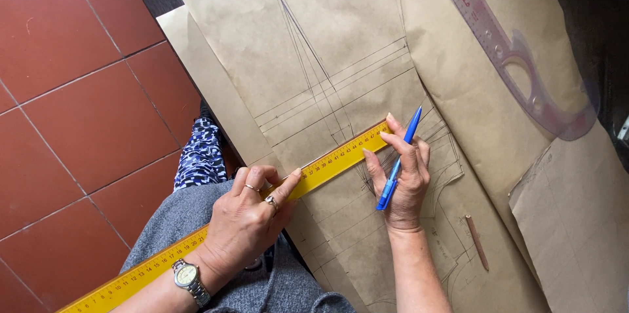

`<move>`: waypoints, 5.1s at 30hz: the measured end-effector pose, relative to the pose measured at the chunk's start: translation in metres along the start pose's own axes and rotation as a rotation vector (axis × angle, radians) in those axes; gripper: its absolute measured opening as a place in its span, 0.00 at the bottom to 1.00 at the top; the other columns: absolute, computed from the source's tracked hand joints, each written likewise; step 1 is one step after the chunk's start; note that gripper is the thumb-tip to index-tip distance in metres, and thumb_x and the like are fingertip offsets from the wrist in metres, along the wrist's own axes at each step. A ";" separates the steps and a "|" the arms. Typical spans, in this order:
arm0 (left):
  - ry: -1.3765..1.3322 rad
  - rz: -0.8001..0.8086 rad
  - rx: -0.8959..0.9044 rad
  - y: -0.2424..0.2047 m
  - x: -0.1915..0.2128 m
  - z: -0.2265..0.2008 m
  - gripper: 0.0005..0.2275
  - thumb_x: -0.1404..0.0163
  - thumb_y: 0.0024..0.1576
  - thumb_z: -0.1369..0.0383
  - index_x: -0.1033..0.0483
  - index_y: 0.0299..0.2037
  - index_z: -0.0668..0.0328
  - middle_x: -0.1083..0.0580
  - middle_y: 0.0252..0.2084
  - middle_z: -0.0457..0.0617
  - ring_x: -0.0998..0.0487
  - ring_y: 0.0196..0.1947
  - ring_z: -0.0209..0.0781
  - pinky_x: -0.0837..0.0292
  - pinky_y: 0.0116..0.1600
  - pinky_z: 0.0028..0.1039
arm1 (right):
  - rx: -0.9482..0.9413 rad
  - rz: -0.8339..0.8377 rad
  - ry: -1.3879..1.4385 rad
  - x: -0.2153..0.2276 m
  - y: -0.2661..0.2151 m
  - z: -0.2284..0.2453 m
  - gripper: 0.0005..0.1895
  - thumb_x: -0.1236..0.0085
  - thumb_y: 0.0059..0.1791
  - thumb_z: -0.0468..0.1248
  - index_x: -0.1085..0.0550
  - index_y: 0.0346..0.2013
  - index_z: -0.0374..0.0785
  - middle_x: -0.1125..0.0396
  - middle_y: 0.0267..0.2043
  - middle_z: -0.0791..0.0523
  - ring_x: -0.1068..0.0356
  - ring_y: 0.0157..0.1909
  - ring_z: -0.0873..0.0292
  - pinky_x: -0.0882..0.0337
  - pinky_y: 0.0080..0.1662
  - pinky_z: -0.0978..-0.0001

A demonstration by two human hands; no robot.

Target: The person uses a yellow ruler and a blue pen to draw straight lines and measure distances on a large sheet of brown paper. They are creating a pattern, likely for sewing, by marking specific points and connecting them with straight lines.

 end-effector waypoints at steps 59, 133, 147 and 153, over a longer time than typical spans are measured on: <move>0.289 0.184 -0.345 0.041 -0.054 -0.100 0.14 0.59 0.54 0.70 0.21 0.41 0.65 0.36 0.60 0.72 0.31 0.55 0.68 0.27 0.49 0.51 | -0.256 0.083 0.632 0.005 0.029 -0.010 0.17 0.61 0.55 0.40 0.35 0.55 0.33 0.29 0.45 0.49 0.28 0.47 0.57 0.28 0.54 0.68; -1.219 -0.175 0.661 0.111 0.075 0.073 0.28 0.55 0.57 0.72 0.49 0.69 0.55 0.34 0.56 0.45 0.30 0.51 0.32 0.26 0.45 0.21 | -0.280 -0.046 0.305 0.012 -0.007 0.101 0.26 0.34 0.43 0.35 0.34 0.53 0.38 0.39 0.34 0.55 0.36 0.28 0.63 0.26 0.27 0.77; -1.004 -0.185 0.378 0.101 0.170 0.239 0.12 0.61 0.71 0.51 0.36 0.52 0.46 0.36 0.53 0.39 0.29 0.29 0.27 0.29 0.42 0.14 | -0.360 -0.148 0.379 0.049 -0.025 0.052 0.10 0.53 0.51 0.32 0.28 0.46 0.40 0.28 0.38 0.57 0.31 0.30 0.66 0.29 0.35 0.79; -0.901 -0.216 0.567 0.093 0.189 0.135 0.04 0.60 0.72 0.70 0.42 0.46 0.56 0.31 0.42 0.51 0.27 0.26 0.42 0.25 0.34 0.27 | -0.420 -0.230 0.354 0.062 -0.038 0.036 0.09 0.55 0.53 0.33 0.29 0.45 0.38 0.27 0.36 0.53 0.28 0.34 0.63 0.25 0.37 0.78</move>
Point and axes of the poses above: each hand's wrist, its own y-axis towards the middle knuckle, its own x-axis out of the back of the hand, z = x × y, the point moved 10 cm from there along y, towards the middle knuckle
